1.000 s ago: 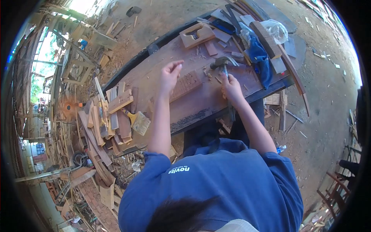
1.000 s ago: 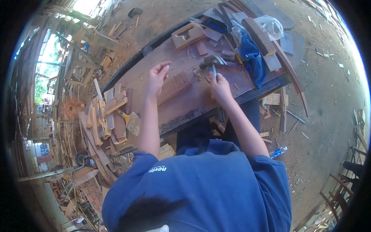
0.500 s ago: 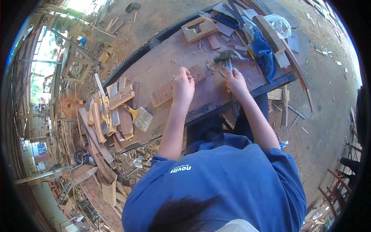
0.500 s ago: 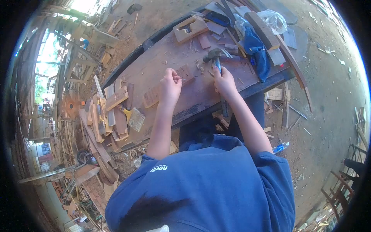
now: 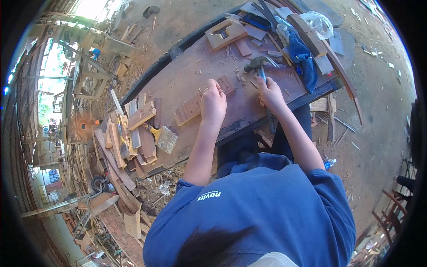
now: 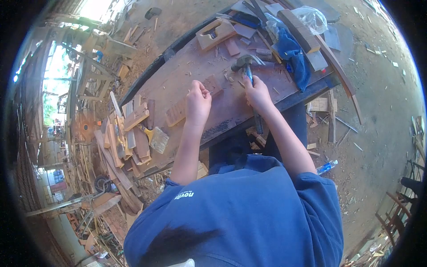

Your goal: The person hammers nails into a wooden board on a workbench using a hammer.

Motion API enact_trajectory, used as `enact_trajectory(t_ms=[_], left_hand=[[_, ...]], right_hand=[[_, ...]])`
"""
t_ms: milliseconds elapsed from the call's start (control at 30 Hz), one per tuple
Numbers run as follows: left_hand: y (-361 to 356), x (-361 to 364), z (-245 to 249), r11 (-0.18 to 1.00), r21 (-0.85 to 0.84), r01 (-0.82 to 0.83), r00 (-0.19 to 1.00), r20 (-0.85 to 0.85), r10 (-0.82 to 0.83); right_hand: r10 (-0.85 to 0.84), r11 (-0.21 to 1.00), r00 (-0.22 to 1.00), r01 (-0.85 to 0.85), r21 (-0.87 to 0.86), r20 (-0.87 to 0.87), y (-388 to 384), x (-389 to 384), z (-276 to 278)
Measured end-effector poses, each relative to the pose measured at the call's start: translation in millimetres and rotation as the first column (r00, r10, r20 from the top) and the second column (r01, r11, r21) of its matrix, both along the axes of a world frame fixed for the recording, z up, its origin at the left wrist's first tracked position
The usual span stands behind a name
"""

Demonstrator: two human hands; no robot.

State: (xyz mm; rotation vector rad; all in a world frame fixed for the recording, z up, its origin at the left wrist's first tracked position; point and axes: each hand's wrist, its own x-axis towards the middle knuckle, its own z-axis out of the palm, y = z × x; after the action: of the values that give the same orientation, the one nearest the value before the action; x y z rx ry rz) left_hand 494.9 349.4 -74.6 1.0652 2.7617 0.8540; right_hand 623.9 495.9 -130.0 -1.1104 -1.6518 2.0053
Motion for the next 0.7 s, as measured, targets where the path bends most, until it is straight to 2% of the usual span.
enact_trajectory(t_ms=[200, 267, 400, 467, 700], left_hand=[[6.0, 1.5, 5.1, 0.998, 0.057, 0.031, 0.999, 0.006, -0.031], [8.8, 5.3, 7.5, 0.995, 0.105, 0.003, 0.983, 0.183, -0.022], [5.9, 3.7, -1.9, 0.992, 0.124, 0.001, 0.989, 0.145, -0.019], [2.7, 2.6, -1.0, 0.991, 0.135, 0.023, 0.998, 0.055, -0.030], [3.3, 0.2, -1.0, 0.985, 0.171, 0.015, 0.992, 0.120, -0.036]], right_hand=[[-0.010, 1.000, 1.000, 0.010, 0.014, -0.013, 0.1, -0.5, -2.0], [-0.012, 1.000, 1.000, 0.012, 0.014, 0.002, -0.7, 1.3, 4.5], [-0.009, 0.999, 1.000, 0.008, -0.033, -0.025, 1.2, 0.4, -1.5], [-0.005, 0.998, 1.000, 0.003, -0.055, -0.026, 0.9, 1.6, 0.8], [0.005, 0.999, 1.000, -0.005, -0.037, -0.012, 2.1, 0.5, -5.7]])
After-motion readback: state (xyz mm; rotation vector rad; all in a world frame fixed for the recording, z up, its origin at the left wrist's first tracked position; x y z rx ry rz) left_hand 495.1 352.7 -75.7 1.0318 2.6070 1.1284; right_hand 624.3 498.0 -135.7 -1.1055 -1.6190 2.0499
